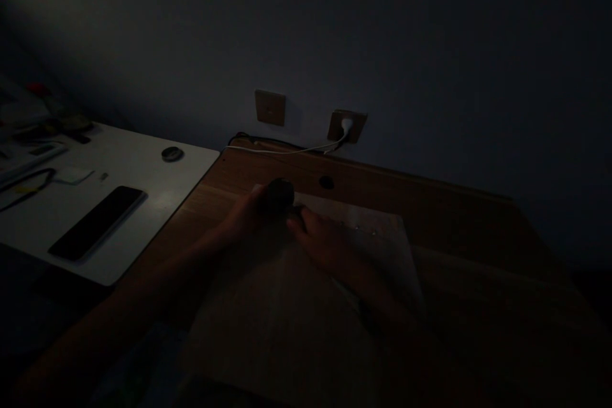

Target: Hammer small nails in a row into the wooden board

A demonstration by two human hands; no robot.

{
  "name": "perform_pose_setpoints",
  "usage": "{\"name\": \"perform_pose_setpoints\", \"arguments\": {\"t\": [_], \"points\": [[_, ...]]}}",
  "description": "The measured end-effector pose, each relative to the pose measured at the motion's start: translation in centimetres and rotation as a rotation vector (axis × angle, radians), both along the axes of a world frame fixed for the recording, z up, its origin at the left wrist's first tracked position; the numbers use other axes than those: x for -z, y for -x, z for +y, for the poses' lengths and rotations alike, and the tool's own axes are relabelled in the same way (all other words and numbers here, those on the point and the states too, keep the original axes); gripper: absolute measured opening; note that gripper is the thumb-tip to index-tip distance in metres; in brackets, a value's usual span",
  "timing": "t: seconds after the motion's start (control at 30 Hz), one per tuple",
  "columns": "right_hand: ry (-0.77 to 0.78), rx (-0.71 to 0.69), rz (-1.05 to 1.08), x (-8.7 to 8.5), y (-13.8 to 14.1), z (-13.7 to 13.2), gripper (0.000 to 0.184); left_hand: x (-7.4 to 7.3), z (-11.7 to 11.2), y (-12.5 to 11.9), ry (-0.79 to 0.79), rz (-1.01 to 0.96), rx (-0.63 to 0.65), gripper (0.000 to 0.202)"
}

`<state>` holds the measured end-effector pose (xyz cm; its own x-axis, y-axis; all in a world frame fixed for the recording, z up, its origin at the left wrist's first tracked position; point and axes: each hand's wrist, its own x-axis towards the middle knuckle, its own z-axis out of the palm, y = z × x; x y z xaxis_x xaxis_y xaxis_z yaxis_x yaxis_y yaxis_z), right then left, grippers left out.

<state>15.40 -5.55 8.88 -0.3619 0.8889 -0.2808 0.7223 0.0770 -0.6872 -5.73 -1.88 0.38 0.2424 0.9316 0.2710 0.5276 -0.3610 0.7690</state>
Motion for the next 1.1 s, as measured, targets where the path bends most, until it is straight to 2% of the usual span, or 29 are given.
{"name": "perform_pose_setpoints", "arguments": {"t": [0.17, 0.3, 0.47, 0.57, 0.73, 0.8, 0.87, 0.97, 1.1], "points": [[0.008, 0.021, 0.007, -0.1, -0.6, -0.6, 0.020, -0.2, -0.2, 0.0, 0.001, -0.033, 0.046, 0.049], [0.042, 0.093, 0.016, 0.6, -2.8, -2.9, 0.028, -0.8, -0.5, 0.0, 0.062, -0.016, 0.052, 0.051], [0.302, 0.268, 0.117, 2.8, -6.7, -7.3, 0.036, -1.0, -0.5, 0.0, 0.064, 0.020, 0.052, 0.050], [0.363, 0.373, 0.148, 3.7, -7.9, -9.3, 0.040, -1.0, -0.4, -0.1, 0.056, 0.034, 0.043, 0.049], [0.208, 0.589, 0.319, 4.5, -7.4, -11.5, 0.065, -1.1, -0.6, 0.2, -0.014, 0.082, 0.034, 0.047], [0.174, 0.671, 0.359, 4.6, -7.2, -12.3, 0.059, -1.2, -1.3, 0.6, -0.056, 0.099, 0.037, 0.044], [0.204, 0.686, 0.355, 4.6, -7.4, -13.2, 0.047, -1.3, -2.3, 1.0, -0.089, 0.138, 0.024, 0.041], [0.214, 0.704, 0.349, 4.4, -8.1, -14.2, 0.049, -1.1, -4.4, 1.6, -0.120, 0.234, -0.024, 0.040], [0.015, 0.685, 0.221, 4.4, -8.6, -14.2, 0.047, -0.5, -7.4, 2.6, -0.167, 0.296, -0.096, 0.037]]}}
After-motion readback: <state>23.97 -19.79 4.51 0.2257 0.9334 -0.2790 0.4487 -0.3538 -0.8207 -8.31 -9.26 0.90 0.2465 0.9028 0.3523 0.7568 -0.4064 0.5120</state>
